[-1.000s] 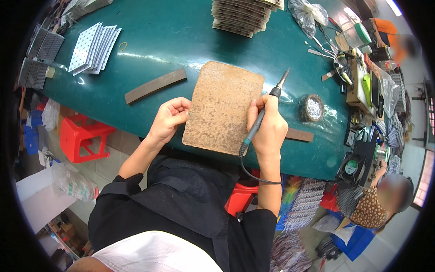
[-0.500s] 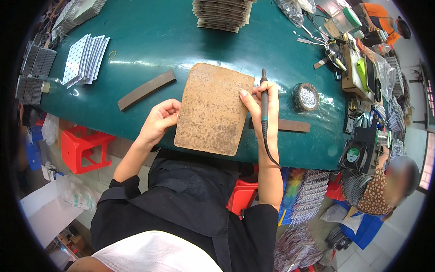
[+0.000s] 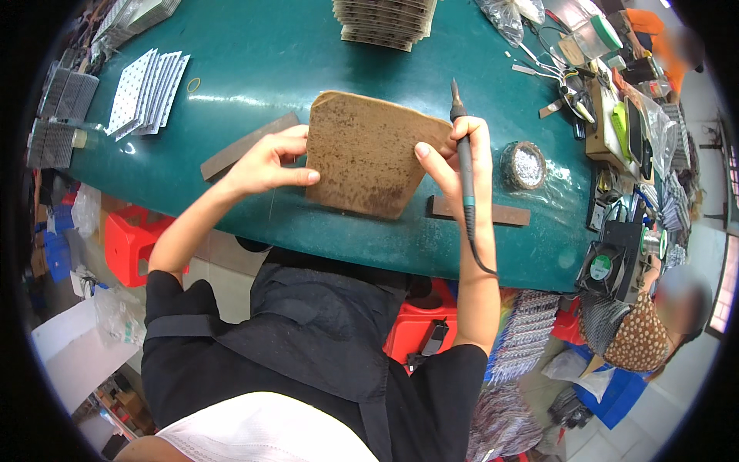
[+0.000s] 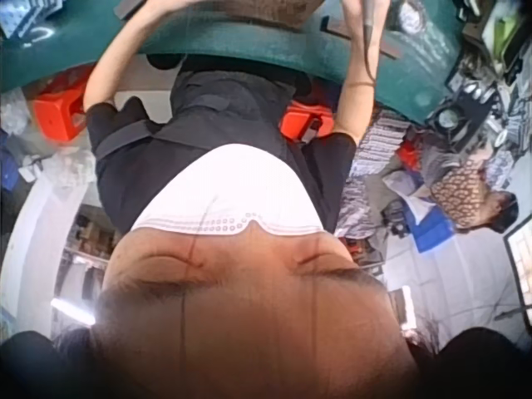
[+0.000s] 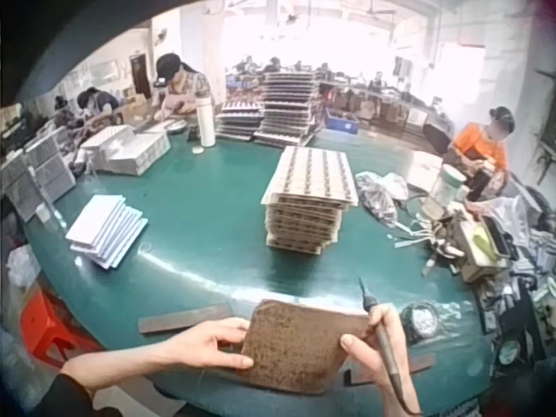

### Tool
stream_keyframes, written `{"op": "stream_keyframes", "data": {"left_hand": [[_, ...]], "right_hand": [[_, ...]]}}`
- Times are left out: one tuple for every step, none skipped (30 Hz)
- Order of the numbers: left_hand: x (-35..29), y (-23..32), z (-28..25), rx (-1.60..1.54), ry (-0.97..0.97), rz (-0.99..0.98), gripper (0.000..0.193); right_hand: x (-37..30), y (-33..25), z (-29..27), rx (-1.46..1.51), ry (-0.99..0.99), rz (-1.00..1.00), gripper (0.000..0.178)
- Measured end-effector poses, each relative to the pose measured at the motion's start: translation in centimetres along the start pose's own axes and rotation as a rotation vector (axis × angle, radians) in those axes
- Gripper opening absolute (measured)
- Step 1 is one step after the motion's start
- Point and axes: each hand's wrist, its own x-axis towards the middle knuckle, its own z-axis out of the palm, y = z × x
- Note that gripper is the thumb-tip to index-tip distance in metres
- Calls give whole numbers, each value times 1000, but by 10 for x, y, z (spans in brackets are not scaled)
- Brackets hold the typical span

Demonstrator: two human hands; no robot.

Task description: The person solders small electronic components onto a grid array panel with a soldering iron.

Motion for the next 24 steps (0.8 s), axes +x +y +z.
{"op": "stream_keyframes", "data": {"left_hand": [[7,-7,-6,109,-11,115,40],[17,-16,-13,218,-21,231,41],[28,-20,-16,288,16,403,42],[33,-16,-23,387,-13,421,42],[40,-17,-27,485,-9,511,42],[47,-18,-31,582,-6,602,43],[55,-27,-34,648,17,691,43],[58,-35,-35,648,20,690,43],[60,-44,-36,689,0,737,43],[62,-48,-36,724,-22,790,42],[63,-52,-33,722,-19,855,39],[64,-50,-31,712,-27,857,39],[60,-44,-33,809,-63,913,37],[52,-42,-35,911,-93,962,34],[47,-47,-36,965,-122,971,33],[49,-48,-37,958,-126,969,33],[50,-48,-38,971,-206,959,35],[51,-44,-38,980,-286,949,37],[52,-39,-38,973,-288,944,37],[52,-34,-39,990,-357,894,40],[52,-29,-39,1008,-426,841,42],[50,-28,-39,1003,-427,836,42],[49,-28,-39,1023,-434,823,41],[47,-27,-38,1045,-442,809,39]], "right_hand": [[3,-5,-8,19,-78,23,44],[7,-8,-3,116,-123,-58,45],[9,-14,-6,65,-229,-104,45],[11,-18,-11,16,-337,-153,46],[14,-22,-13,9,-467,-197,52],[14,-23,-17,8,-469,-198,52],[15,-23,-22,-231,-550,-311,53],[14,-21,-24,-472,-624,-421,53],[8,-17,-21,-461,-576,-381,39],[-4,-8,-25,-353,-558,64,22],[-12,-3,-23,-390,-567,44,16],[-22,-1,-17,-427,-570,27,13],[-26,-17,1,-659,-582,90,12],[-27,-31,22,-393,-407,562,15],[-33,-16,17,-664,-582,49,17],[-39,1,11,-901,-723,-486,19],[-45,11,9,-957,-728,-553,22],[-47,15,8,-954,-730,-543,22],[-49,18,8,-973,-712,-571,22],[-51,21,8,-992,-693,-600,23],[-51,19,9,-994,-698,-596,23],[-51,21,9,-990,-702,-591,23],[-50,23,9,-993,-707,-595,23],[-50,25,9,-995,-713,-601,23]]}}
